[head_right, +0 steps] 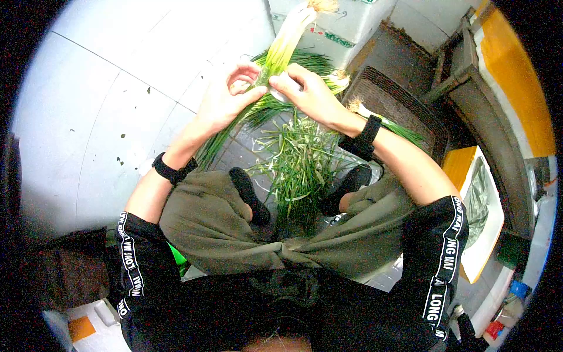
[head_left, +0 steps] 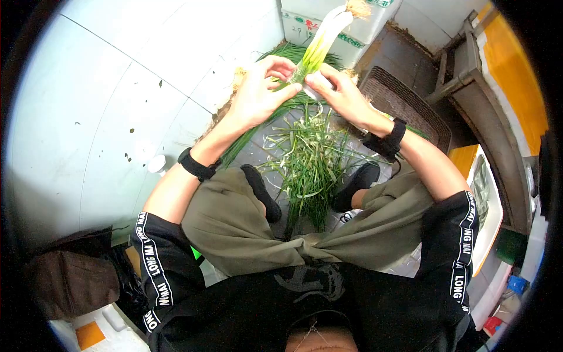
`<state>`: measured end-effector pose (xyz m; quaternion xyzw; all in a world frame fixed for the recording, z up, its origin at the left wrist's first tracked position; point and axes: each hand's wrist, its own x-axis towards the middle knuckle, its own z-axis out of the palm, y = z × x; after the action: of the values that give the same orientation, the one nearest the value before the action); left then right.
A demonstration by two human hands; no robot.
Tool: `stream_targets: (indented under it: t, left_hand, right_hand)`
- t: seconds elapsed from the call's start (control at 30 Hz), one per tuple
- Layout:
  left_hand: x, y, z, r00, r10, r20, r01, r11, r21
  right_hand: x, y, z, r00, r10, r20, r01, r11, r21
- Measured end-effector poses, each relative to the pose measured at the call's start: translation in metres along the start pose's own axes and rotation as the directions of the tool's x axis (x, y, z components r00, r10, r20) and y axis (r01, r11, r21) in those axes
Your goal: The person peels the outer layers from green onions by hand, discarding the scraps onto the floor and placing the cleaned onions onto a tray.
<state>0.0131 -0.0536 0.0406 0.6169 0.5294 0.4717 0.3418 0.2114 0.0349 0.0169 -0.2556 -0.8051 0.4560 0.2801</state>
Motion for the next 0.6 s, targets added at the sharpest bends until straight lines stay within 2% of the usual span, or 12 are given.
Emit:
stream_targets:
  t: [0.03,0.07,0.13,0.2,0.27,0.3,0.37,0.43,0.47,0.53,0.6]
  left_hand:
    - [0.0,0.0,0.0,0.998,0.054,-0.041,-0.05,0.995,0.085]
    - [-0.001,0.001,-0.001,0.998,0.051,-0.042,-0.047,0.995,0.084]
    - [-0.001,0.005,-0.003,0.981,0.183,-0.07,-0.137,0.896,0.423]
    - [-0.004,0.007,0.002,0.985,0.164,-0.05,-0.128,0.898,0.422]
    - [-0.005,0.009,0.005,0.988,0.149,-0.028,-0.123,0.898,0.421]
    - [-0.006,0.009,0.005,0.981,0.193,0.012,-0.182,0.901,0.393]
    - [-0.003,0.004,0.005,0.969,0.24,0.056,-0.244,0.901,0.358]
    - [0.0,0.003,0.001,0.993,0.034,0.117,-0.03,0.999,-0.036]
    - [0.0,0.004,-0.004,0.987,-0.05,0.152,0.058,0.997,-0.047]
    - [0.002,-0.001,-0.007,0.985,-0.041,0.168,0.048,0.998,-0.035]
    - [0.003,-0.002,-0.01,0.982,-0.03,0.187,0.035,0.999,-0.025]
  right_hand:
    - [0.0,0.001,0.001,1.0,0.002,0.021,-0.004,0.997,0.083]
    - [0.0,0.002,0.002,0.999,0.004,0.042,-0.011,0.986,0.166]
    - [-0.001,0.001,0.004,0.999,0.001,0.047,-0.008,0.989,0.149]
    - [-0.001,-0.006,0.007,0.999,-0.003,0.047,-0.003,0.991,0.131]
    - [-0.004,-0.019,0.011,0.999,-0.011,-0.032,0.014,0.995,0.098]
    - [-0.004,-0.016,0.01,0.999,-0.01,-0.035,0.013,0.995,0.099]
    - [0.001,-0.006,0.005,0.998,-0.053,-0.039,0.05,0.997,-0.065]
    - [0.002,-0.005,0.001,0.996,-0.087,-0.037,0.082,0.991,-0.107]
    - [0.002,-0.006,0.0,0.988,-0.152,-0.028,0.145,0.974,-0.171]
    - [0.002,-0.007,0.001,0.965,-0.259,-0.041,0.243,0.942,-0.23]
    - [0.002,-0.014,-0.003,0.977,-0.211,-0.028,0.197,0.945,-0.262]
